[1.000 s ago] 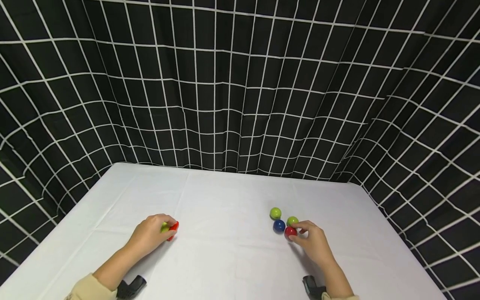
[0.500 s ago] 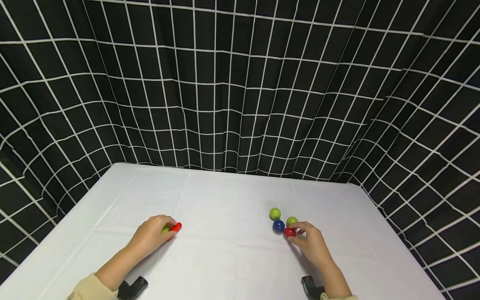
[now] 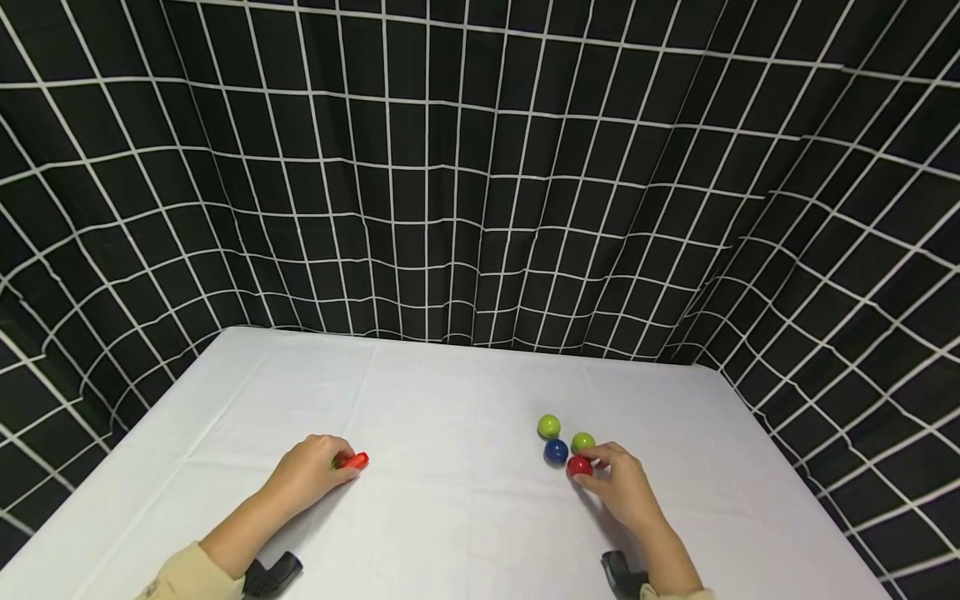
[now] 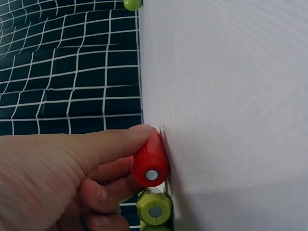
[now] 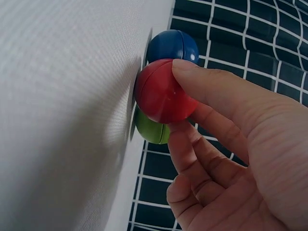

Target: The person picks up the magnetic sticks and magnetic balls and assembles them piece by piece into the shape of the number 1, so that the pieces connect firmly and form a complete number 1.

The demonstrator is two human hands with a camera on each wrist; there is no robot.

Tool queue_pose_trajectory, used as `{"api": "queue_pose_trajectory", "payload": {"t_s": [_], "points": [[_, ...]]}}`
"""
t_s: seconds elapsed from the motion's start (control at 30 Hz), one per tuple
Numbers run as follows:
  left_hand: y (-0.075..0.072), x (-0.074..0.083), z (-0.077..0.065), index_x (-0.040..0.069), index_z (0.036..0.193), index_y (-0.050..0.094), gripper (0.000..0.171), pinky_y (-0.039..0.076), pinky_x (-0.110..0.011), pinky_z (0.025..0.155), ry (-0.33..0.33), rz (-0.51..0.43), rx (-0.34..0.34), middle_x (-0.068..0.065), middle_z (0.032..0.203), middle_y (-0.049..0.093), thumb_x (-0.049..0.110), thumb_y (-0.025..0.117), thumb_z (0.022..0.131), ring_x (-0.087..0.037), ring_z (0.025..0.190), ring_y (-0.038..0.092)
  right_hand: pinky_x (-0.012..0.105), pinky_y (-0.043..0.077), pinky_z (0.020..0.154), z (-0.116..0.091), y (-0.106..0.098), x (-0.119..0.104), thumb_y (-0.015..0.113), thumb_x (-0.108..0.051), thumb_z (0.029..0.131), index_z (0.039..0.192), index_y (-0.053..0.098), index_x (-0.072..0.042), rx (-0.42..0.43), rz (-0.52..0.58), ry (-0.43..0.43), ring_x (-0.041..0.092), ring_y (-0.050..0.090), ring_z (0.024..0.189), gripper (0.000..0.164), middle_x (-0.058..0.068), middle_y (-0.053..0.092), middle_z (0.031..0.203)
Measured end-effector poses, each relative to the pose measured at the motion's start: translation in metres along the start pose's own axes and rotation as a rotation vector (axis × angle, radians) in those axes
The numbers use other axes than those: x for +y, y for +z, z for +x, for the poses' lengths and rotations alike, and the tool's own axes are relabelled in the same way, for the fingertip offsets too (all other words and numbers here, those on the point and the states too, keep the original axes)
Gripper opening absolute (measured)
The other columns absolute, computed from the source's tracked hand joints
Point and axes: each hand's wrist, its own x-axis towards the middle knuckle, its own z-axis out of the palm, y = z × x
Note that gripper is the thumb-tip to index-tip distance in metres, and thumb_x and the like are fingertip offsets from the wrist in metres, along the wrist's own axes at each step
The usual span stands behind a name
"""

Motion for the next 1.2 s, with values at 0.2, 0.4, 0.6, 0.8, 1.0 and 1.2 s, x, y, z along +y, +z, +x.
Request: {"api": "queue_pose_trajectory", "payload": {"t_s": [0.2,0.4,0.6,0.8,1.0,1.2], "points": [[0.002,0.001,0.000,0.005,0.082,0.069,0.016,0.046,-0.032,0.062,-0.003,-0.009,0.001,-0.002,0.077,0.066,0.016,0.077,0.074,-0.012,0.067,0.054,0.044,0.049,0.076,-0.002,-0.001,0.001,0.078,-0.018,0.071,0.107,0.065,0.001,-0.019,0.000,0.022,0.025,0.059,0.089,0.043,0.017,0.065,0.104],[0.004,0.005,0.001,0.003,0.085,0.070,0.017,0.041,-0.028,0.059,0.000,-0.046,0.014,-0.001,0.074,0.060,0.017,0.075,0.076,-0.011,0.067,0.049,0.044,0.050,0.076,-0.002,0.001,0.003,0.078,-0.019,0.071,0.109,0.064,0.000,-0.033,0.001,0.035,0.025,0.060,0.089,0.045,0.018,0.066,0.105],[0.005,0.012,0.005,0.005,0.092,0.071,0.021,0.045,-0.031,0.066,-0.003,-0.120,0.029,0.000,0.080,0.061,0.019,0.075,0.077,-0.011,0.072,0.051,0.043,0.050,0.075,-0.002,0.002,0.004,0.078,-0.020,0.071,0.110,0.064,0.000,-0.043,0.007,0.036,0.025,0.061,0.090,0.045,0.018,0.066,0.107],[0.006,0.024,0.008,0.008,0.092,0.071,0.019,0.048,-0.037,0.075,-0.005,-0.170,0.016,0.003,0.083,0.066,0.019,0.074,0.077,-0.015,0.084,0.059,0.041,0.050,0.073,-0.002,0.000,0.006,0.078,-0.020,0.071,0.109,0.064,0.000,-0.038,0.005,0.024,0.024,0.061,0.088,0.046,0.017,0.067,0.104],[0.011,0.036,0.012,0.011,0.089,0.069,0.018,0.044,-0.029,0.069,-0.027,-0.245,-0.033,0.006,0.078,0.065,0.021,0.075,0.077,-0.012,0.080,0.056,0.041,0.050,0.075,-0.003,0.000,0.007,0.078,-0.020,0.072,0.110,0.064,0.000,-0.043,0.015,0.022,0.022,0.062,0.086,0.046,0.017,0.067,0.104],[0.020,0.039,0.015,0.009,0.087,0.068,0.017,0.044,-0.025,0.059,-0.034,-0.427,-0.088,0.002,0.078,0.067,0.019,0.076,0.076,-0.010,0.071,0.055,0.044,0.049,0.078,-0.002,0.001,0.006,0.078,-0.020,0.072,0.111,0.064,-0.001,-0.060,0.026,0.047,0.022,0.062,0.088,0.046,0.016,0.067,0.107]]}}
